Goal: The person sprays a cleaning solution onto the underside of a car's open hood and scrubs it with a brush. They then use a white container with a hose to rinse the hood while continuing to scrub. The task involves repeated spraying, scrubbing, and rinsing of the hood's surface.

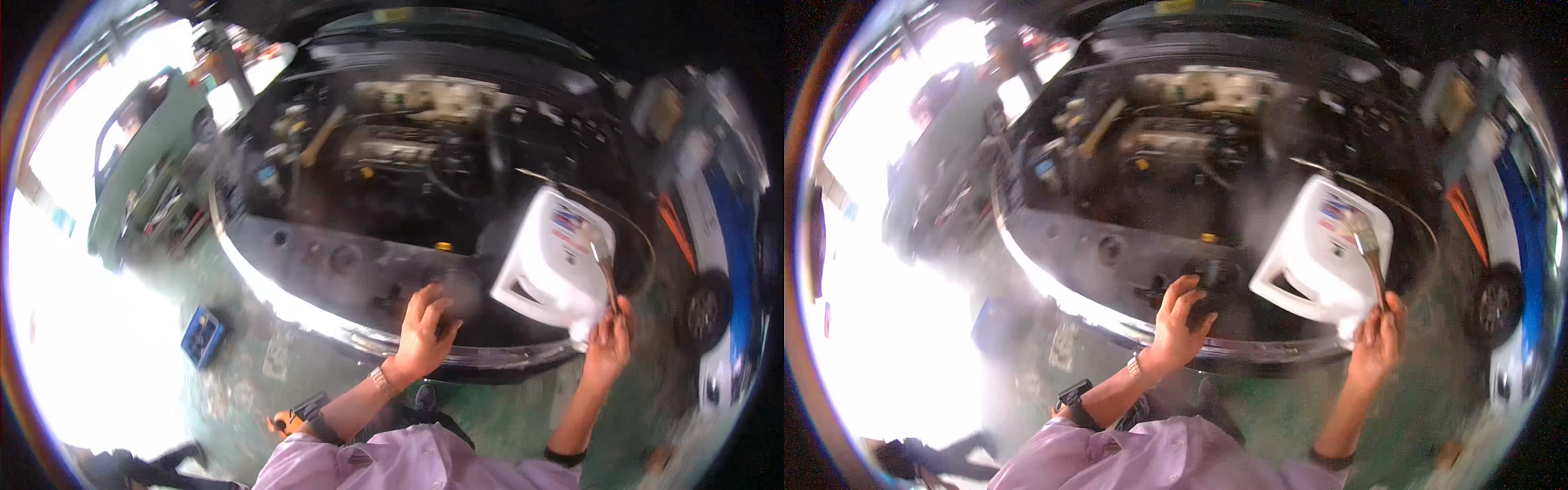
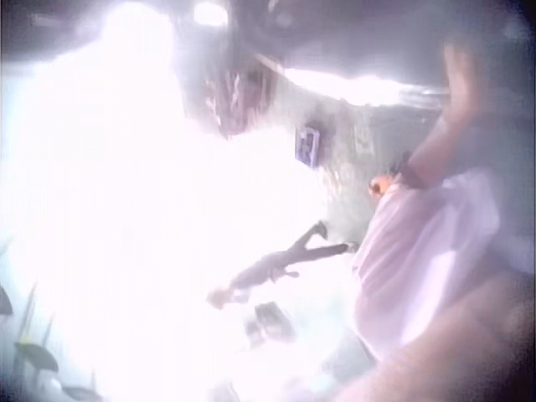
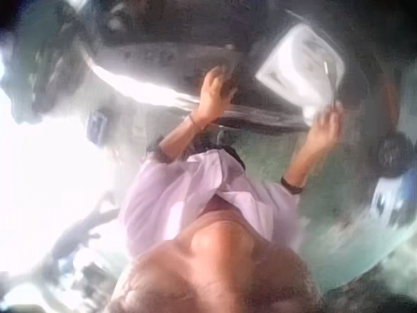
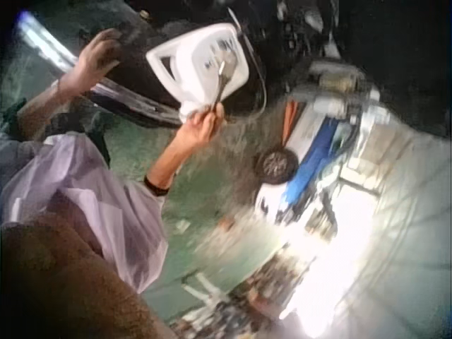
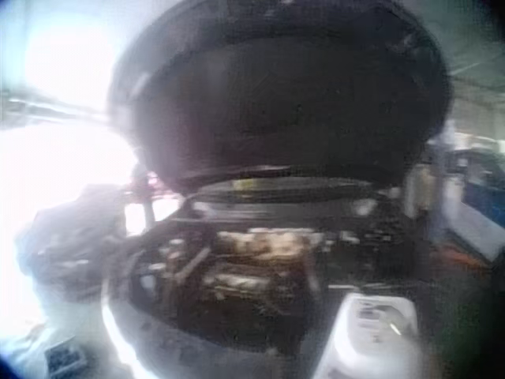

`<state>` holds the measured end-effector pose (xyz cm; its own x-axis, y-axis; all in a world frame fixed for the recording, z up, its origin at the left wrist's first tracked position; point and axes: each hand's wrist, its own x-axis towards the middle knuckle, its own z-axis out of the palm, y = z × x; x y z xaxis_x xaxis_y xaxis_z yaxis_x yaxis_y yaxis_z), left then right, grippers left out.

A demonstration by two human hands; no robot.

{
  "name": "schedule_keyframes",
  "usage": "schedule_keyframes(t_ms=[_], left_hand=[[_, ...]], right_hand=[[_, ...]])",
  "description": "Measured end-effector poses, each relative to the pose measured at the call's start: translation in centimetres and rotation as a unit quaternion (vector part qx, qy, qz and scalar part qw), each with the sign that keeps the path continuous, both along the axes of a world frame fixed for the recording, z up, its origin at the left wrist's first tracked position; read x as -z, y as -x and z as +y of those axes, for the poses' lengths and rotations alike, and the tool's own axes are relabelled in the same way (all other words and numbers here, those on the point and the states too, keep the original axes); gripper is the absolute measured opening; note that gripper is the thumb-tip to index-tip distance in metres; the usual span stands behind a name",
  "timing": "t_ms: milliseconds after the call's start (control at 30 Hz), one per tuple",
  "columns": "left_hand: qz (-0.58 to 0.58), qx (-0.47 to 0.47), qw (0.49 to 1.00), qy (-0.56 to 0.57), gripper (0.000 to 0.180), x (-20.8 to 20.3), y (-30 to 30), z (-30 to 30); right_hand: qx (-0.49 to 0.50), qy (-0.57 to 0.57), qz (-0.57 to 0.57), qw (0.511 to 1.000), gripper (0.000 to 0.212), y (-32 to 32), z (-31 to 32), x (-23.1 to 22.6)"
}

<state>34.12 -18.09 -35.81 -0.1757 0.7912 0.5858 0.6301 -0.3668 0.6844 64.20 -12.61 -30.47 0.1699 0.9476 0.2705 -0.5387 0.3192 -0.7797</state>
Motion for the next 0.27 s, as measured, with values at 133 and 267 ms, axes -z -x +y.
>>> schedule_keyframes(t_ms=[133,267], left_hand=[[-0.046,-0.137,0.989,0.029,0.03,2.4,4.9,-7.1],[-0.068,-0.239,0.966,0.076,0.028,5.6,10.0,-14.0]], right_hand=[[-0.092,-0.027,-0.056,0.994,0.035,4.4,0.1,-0.1],[-0.191,-0.003,-0.092,0.977,0.05,9.2,-0.1,0.5]])
